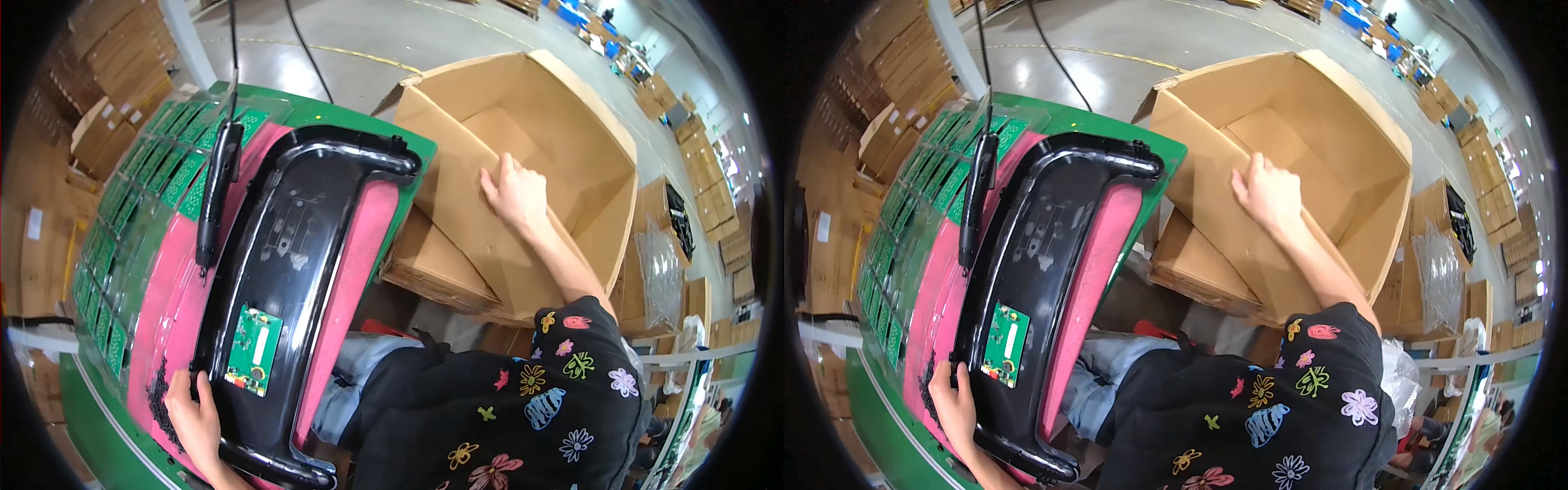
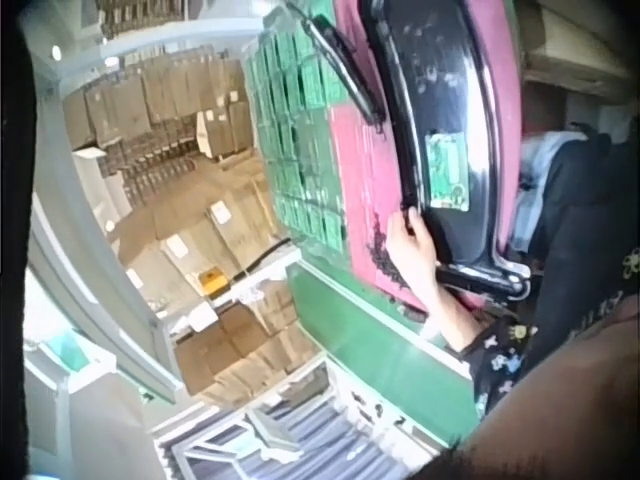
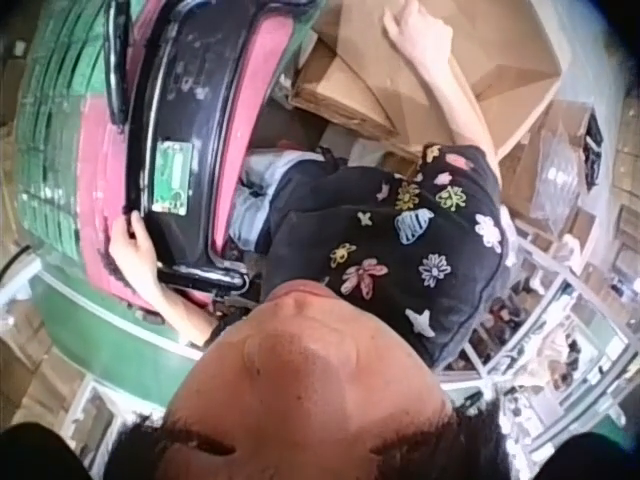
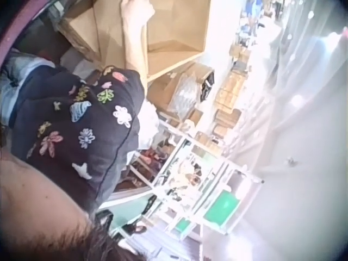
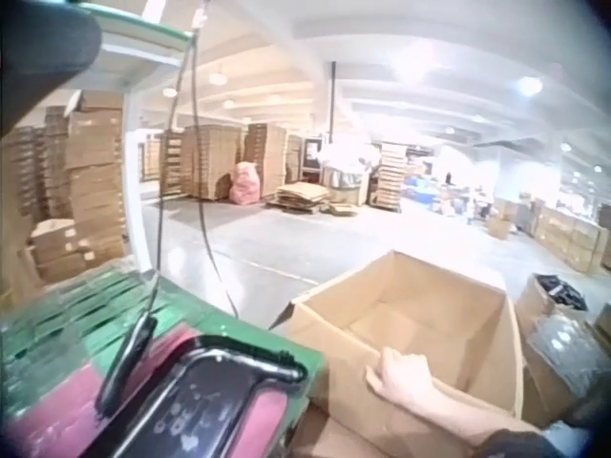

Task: Assembling a circuit board into a plastic housing using an electric screwdriver.

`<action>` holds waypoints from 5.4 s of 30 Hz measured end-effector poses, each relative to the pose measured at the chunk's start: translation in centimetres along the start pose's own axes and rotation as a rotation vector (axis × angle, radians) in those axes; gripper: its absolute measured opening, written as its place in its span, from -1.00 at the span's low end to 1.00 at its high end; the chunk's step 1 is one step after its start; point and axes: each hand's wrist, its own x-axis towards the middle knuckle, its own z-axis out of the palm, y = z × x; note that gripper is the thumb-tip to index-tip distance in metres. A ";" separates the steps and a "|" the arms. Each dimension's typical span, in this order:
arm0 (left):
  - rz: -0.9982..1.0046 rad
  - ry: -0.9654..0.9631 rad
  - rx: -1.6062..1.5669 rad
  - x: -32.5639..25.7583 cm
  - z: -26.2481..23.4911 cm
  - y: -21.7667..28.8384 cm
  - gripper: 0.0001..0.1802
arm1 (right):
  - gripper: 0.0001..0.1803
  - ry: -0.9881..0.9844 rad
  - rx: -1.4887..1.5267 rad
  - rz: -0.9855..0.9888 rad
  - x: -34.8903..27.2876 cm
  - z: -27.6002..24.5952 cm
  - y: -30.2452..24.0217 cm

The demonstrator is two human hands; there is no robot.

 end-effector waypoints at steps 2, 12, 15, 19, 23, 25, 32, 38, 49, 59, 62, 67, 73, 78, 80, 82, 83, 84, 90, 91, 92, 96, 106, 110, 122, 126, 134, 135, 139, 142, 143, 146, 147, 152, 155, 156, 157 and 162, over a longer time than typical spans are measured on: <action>-0.002 -0.011 0.009 -0.1 -0.2 -0.1 -0.79 | -0.56 0.288 -0.033 -0.206 1.9 2.6 3.9; -0.055 -0.063 -0.018 0.0 -0.1 0.3 -0.78 | -0.56 0.612 -0.181 -0.312 7.8 5.3 5.4; -0.039 -0.051 0.023 -0.2 0.1 -0.1 -0.79 | -0.60 0.180 0.004 0.040 7.0 4.4 1.4; -0.011 -0.006 0.080 -0.5 0.3 0.1 -0.80 | -0.53 0.150 0.038 0.028 1.6 4.1 -0.5; -0.054 -0.054 0.063 -0.1 0.0 0.5 -0.75 | -0.29 0.335 0.003 -0.073 -4.1 4.1 -1.3; -0.075 -0.077 0.095 0.1 -0.1 0.0 -0.73 | -0.22 0.121 0.021 -0.150 -8.0 6.4 -0.6; -0.107 -0.204 0.056 1.1 -1.1 2.2 -0.65 | -0.28 -0.150 -0.219 -0.334 -8.6 12.1 11.3; 0.019 -0.149 0.043 0.5 -1.2 2.1 -0.68 | -0.38 0.162 -0.170 -0.443 -2.6 9.4 10.9; 0.080 -0.135 0.047 0.2 -1.0 1.5 -0.67 | -0.30 0.215 -0.529 -0.445 7.9 -2.3 18.6; -0.127 -0.124 0.170 -1.4 -0.5 -1.3 -0.57 | -0.19 0.226 -0.399 0.062 13.9 -8.7 15.9; -0.047 -0.041 0.186 -1.6 0.2 -3.1 -0.58 | -0.12 0.696 -0.383 -0.114 11.4 -3.4 17.2; -0.101 -0.084 0.170 -1.5 0.0 -2.4 -0.58 | 0.14 0.678 -0.405 0.147 10.5 -1.0 17.6; -0.108 -0.186 0.145 -0.3 -0.9 0.8 -0.78 | 0.43 0.922 0.399 0.943 11.0 4.2 14.9; 0.096 -0.007 0.103 -0.5 0.3 -0.6 -0.81 | 0.19 0.944 0.500 0.388 15.9 2.9 13.5; 0.001 -0.128 0.085 -0.2 -0.2 -0.7 -0.77 | -0.47 0.474 1.323 0.004 16.5 -2.1 13.3; -0.016 -0.156 0.077 -0.3 -0.5 -0.5 -0.76 | -0.59 0.323 1.382 0.074 16.3 -6.9 11.9; 0.077 -0.059 0.126 -0.8 -0.2 -1.0 -0.76 | -0.56 0.201 1.364 0.139 15.6 -9.0 10.6; 0.083 0.061 0.214 -1.4 0.5 -2.5 -0.72 | -0.53 0.084 1.344 0.207 15.0 -10.2 10.0; 0.057 0.097 0.049 -1.5 -3.7 3.2 -0.74 | -0.69 -0.058 1.100 -0.169 11.2 0.9 6.5; 0.092 0.181 0.099 -2.3 -4.4 3.8 -0.76 | -0.69 -0.050 0.876 -0.272 9.9 3.0 5.2; 0.125 0.265 0.145 -3.2 -5.0 4.2 -0.78 | -0.71 -0.119 0.834 -0.342 8.6 4.8 4.0; -0.079 0.670 0.004 -6.4 -6.8 4.5 -0.83 | -0.75 -0.308 0.653 -0.331 1.6 9.1 3.2; -0.522 1.107 -0.824 -19.4 -7.8 -12.4 -0.72 | -0.77 -0.624 1.260 -0.216 -8.3 15.9 -5.4; -0.744 1.526 -1.153 -20.4 -9.6 -0.6 -0.80 | -0.75 -0.892 1.371 -0.040 -11.4 13.4 -7.6; -0.714 1.645 -1.237 -32.0 -7.7 -11.8 -0.67 | -0.88 -1.024 1.416 -0.235 -15.2 18.1 -11.6; -0.725 2.101 -0.919 -31.4 -7.2 -13.9 -0.44 | -0.83 -0.823 1.494 -0.308 -15.8 20.4 -11.7; -0.855 0.896 -0.136 -21.3 -6.0 -7.3 -0.68 | -0.69 -0.998 1.255 -0.351 -17.2 19.3 -12.2; -0.848 0.796 -0.088 -20.2 -5.8 -7.0 -0.61 | -0.70 -0.902 1.237 -0.477 -17.2 17.7 -13.1; -0.836 0.600 -0.034 -16.7 -4.8 -7.4 -0.49 | -0.72 -0.797 1.204 -0.592 -17.5 15.0 -14.9; -0.858 0.482 0.017 -15.1 -4.4 -7.8 -0.46 | -0.73 -0.792 1.283 -0.575 -17.8 16.1 -14.3; -0.855 0.509 0.008 -15.0 -4.3 -8.1 -0.45 | -0.74 -0.812 1.288 -0.583 -17.9 16.2 -14.3; -0.828 0.551 0.002 -15.2 -4.0 -8.5 -0.52 | -0.75 -0.890 1.312 -0.523 -18.0 15.7 -14.0; -0.787 0.605 0.028 -15.4 -3.6 -8.7 -0.59 | -0.75 -0.954 1.330 -0.461 -18.0 15.5 -14.0; -0.694 0.776 -0.065 -15.3 -4.1 -6.2 -0.69 | -0.79 -0.853 1.401 -0.452 -18.4 15.4 -14.3; -0.583 0.802 -0.212 -13.8 -4.7 -0.3 -0.78 | -0.86 -0.867 1.379 -0.525 -17.4 10.6 -15.9; -0.605 0.817 -0.457 -12.2 -4.4 3.0 -0.79 | -0.89 -0.941 1.378 -0.533 -17.1 8.7 -16.1; -0.468 0.743 -0.307 -12.2 -3.4 4.1 -0.84 | -0.90 -1.052 1.346 -0.549 -17.1 7.7 -15.9; 0.171 0.084 -0.818 -6.9 4.5 13.7 -0.78 | -0.50 -1.614 1.690 -0.513 -17.8 3.1 -12.7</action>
